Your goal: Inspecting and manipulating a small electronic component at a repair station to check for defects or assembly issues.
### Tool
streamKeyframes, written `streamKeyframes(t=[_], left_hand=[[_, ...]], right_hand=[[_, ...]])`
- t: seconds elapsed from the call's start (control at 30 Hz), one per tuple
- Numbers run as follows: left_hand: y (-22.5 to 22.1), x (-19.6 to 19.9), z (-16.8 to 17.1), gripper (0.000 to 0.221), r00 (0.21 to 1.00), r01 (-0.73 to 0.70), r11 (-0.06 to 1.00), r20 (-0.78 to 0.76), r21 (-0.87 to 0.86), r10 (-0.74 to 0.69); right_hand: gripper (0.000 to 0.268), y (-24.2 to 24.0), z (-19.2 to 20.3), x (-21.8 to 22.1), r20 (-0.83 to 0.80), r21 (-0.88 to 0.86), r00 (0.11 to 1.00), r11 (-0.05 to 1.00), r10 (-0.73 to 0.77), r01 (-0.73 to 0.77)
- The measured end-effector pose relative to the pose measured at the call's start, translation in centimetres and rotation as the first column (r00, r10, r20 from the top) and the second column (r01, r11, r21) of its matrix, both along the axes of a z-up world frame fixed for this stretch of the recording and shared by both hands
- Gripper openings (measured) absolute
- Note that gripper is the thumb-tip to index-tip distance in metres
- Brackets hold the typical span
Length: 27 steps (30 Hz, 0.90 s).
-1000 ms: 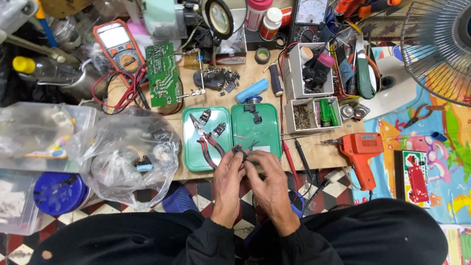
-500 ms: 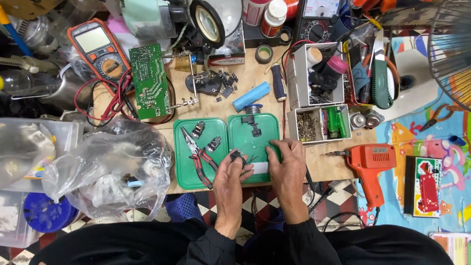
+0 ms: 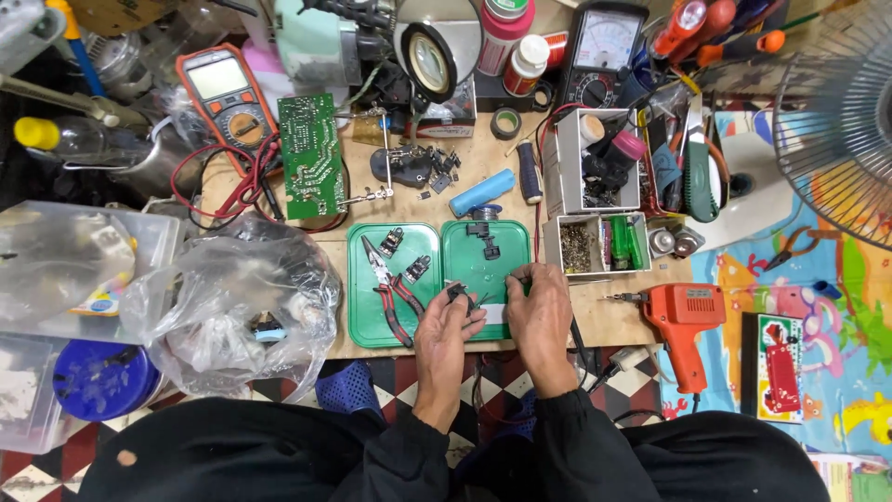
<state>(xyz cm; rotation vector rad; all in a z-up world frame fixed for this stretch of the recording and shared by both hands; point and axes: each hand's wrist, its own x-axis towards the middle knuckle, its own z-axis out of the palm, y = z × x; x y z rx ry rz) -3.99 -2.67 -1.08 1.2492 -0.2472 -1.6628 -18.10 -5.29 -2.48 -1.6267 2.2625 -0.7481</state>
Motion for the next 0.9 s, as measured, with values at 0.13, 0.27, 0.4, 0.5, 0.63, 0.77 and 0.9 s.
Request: streamKeyframes(t=[0.13,0.27,0.4,0.5,0.63,0.77,0.9], left_hand=[[0.4,-0.4,-3.4,0.053,0.995,0.033,0.996,0.098,-0.082,-0.025],[0.3,-0.5,-4.1,0.053,0.997,0.046,0.996,0.069,-0.075,-0.041],[0.4,-0.9,-4.4,0.051,0.996,0.059,0.993,0.076,-0.106,-0.051],[0.2,-1.1,-3.6,0.053,0.997,0.059,0.99,0.053,-0.131,-0.053],[-0.4,-0.2,-0.4,0.057,0.994,0.098,0.989,0.05,-0.108,-0.093],[-0.7,0.0,-0.3,0.056,0.997,0.062,0.998,-0.035,-0.027,-0.063],[-0.9,0.4,2.4,0.056,0.979,0.184,0.982,0.083,0.051,-0.188]], right_hand=[[0.012,-0.2,0.0,-0.3,0.012,-0.002,0.997,0.997,0.079,-0.079],[0.008,-0.4,0.6,-0.3,0.025,0.068,0.992,0.99,0.125,-0.126],[0.015,-0.5,1.6,-0.9,0.105,0.124,0.991,0.988,0.082,-0.095],[0.019,0.3,3.5,-0.6,0.288,0.135,0.957,0.991,-0.021,-0.019],[0.018,0.9,4.9,-0.1,0.535,0.119,0.843,0.993,-0.057,-0.009],[0.021,1.4,3.6,0.4,0.72,0.122,0.692,0.991,-0.046,-0.061],[0.034,2.2,2.9,2.0,0.783,0.118,0.621,0.99,-0.047,-0.073]])
